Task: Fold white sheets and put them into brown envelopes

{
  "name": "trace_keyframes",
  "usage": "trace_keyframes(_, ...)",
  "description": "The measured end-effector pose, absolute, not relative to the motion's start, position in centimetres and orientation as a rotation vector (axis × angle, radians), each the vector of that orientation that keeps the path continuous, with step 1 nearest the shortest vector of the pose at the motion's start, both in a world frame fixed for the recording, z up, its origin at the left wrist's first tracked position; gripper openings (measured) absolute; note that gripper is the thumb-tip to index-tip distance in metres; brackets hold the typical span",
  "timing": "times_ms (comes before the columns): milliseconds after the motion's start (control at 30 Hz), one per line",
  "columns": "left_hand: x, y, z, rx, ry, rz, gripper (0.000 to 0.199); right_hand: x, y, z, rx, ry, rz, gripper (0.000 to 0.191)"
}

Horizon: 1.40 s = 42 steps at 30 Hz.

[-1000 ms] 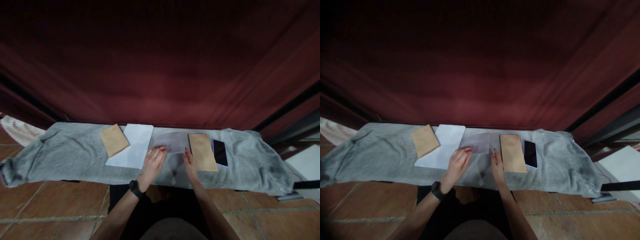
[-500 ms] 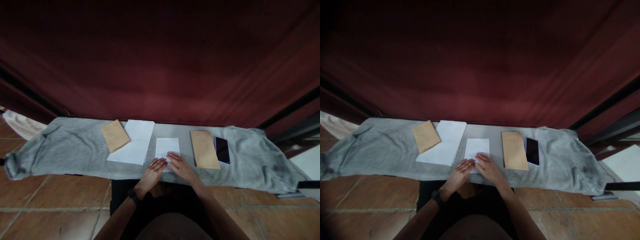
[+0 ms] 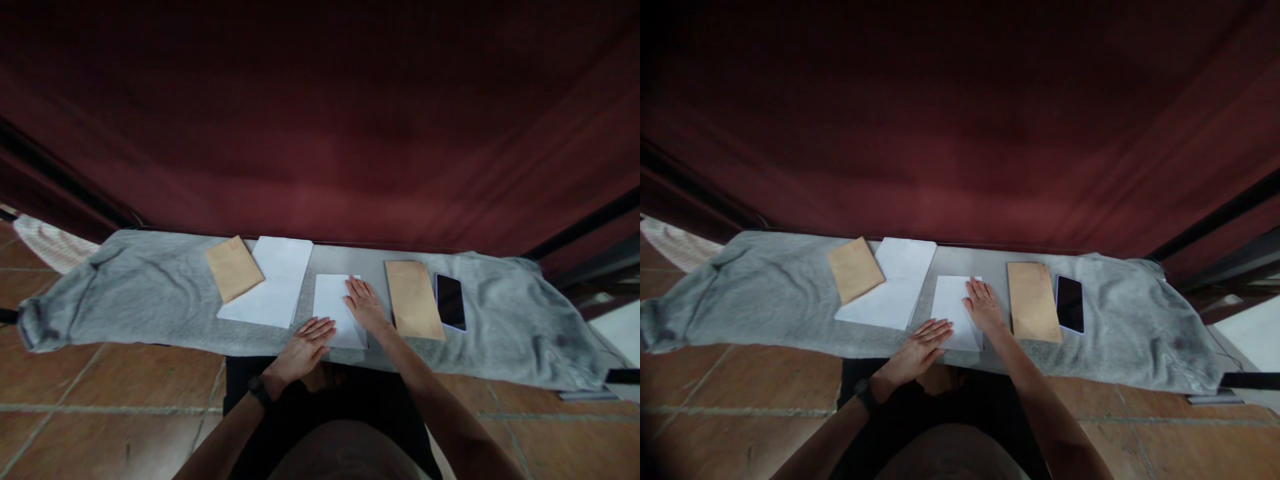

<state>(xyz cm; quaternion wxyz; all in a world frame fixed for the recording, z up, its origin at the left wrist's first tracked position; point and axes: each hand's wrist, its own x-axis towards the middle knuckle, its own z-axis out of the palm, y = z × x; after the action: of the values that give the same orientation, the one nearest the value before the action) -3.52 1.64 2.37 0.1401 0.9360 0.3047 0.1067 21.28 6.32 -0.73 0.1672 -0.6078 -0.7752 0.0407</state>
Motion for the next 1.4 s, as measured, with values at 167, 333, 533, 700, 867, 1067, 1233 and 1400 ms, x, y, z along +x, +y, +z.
trace_keyframes(167,-1.6,2.5,2.7,2.607,1.068,0.309,0.050,21.2,2.5,-0.9,-1.653,-2.277,0.084,0.053)
trace_keyframes(333,2.5,5.0,1.2,2.657,1.190,0.260,0.054,21.0,-0.9,-0.9,-1.590,-2.282,0.026,0.050)
trace_keyframes(533,5.0,8.0,0.0,2.738,1.154,0.271,0.051,21.1,-3.2,-1.3,-1.554,-2.283,-0.021,0.047)
trace_keyframes(700,6.1,9.7,-0.5,2.789,1.125,0.300,0.050,21.1,-3.6,-1.1,-1.580,-2.280,0.003,0.045)
trace_keyframes(867,7.0,11.2,-0.6,2.812,1.162,0.313,0.052,21.2,-3.5,-0.5,-1.529,-2.303,0.021,0.049)
trace_keyframes(1067,6.7,10.7,-0.6,2.827,1.221,0.310,0.055,22.0,-4.3,-0.2,-1.432,-2.370,0.050,0.051)
trace_keyframes(1233,4.0,7.8,-0.6,2.842,1.184,0.300,0.058,23.1,-5.3,-0.5,-1.374,-2.441,0.084,0.056)
trace_keyframes(1400,0.9,4.9,-0.3,2.844,1.217,0.340,0.060,23.9,-5.1,-0.4,-1.355,-2.461,0.188,0.053)
